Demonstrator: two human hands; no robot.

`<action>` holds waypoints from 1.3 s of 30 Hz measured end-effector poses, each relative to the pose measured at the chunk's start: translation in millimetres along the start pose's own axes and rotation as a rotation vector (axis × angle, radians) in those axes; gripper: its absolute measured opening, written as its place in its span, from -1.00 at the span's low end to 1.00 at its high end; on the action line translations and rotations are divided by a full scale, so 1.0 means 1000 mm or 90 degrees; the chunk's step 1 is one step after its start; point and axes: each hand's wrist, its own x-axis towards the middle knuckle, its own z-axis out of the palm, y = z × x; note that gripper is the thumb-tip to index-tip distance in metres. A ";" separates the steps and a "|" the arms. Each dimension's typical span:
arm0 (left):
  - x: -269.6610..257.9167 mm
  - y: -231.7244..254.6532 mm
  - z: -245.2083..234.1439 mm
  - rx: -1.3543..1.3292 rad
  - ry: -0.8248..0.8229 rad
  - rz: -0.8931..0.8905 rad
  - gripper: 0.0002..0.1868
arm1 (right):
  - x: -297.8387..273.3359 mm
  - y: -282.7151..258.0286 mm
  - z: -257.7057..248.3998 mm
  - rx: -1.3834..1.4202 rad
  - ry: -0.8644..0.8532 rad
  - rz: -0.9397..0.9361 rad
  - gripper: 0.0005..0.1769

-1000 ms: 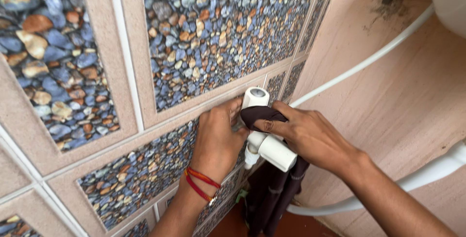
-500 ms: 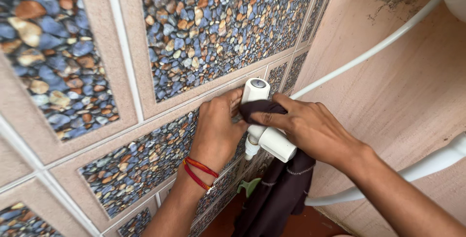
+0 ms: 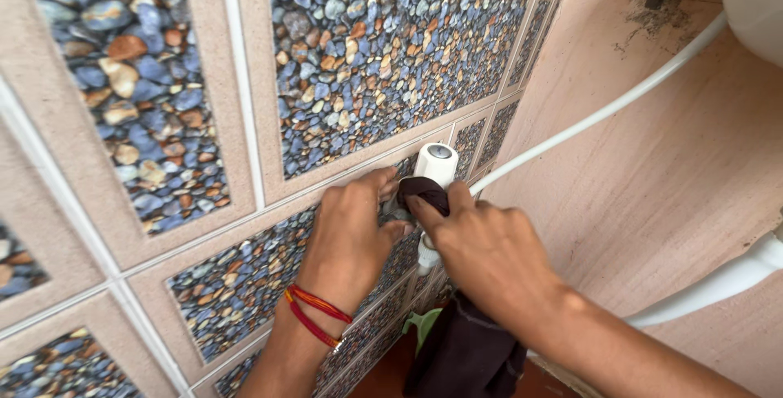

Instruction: The person wipes the floor and a hose, then connects a white flexible pipe to a wall-mounted faucet and a sink drain using their hands and a cloth.

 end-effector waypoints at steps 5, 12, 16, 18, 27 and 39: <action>-0.006 0.002 -0.009 0.028 -0.019 -0.016 -0.37 | -0.006 -0.013 -0.004 0.020 0.026 0.035 -0.26; -0.005 0.003 -0.010 0.036 -0.034 -0.026 -0.33 | -0.007 -0.017 0.005 -0.080 0.088 0.029 -0.35; -0.006 0.004 -0.012 0.029 -0.037 -0.043 -0.42 | -0.004 -0.026 0.001 -0.049 0.104 0.042 -0.36; -0.005 0.002 -0.011 0.028 -0.024 -0.011 -0.43 | 0.001 -0.020 -0.005 -0.030 0.106 0.069 -0.32; -0.002 -0.020 0.005 -0.067 -0.068 0.198 -0.14 | -0.006 -0.018 0.006 -0.058 0.100 0.029 -0.45; 0.049 0.019 0.021 -0.010 -0.085 0.041 -0.59 | -0.017 0.001 0.005 0.156 0.119 0.063 -0.53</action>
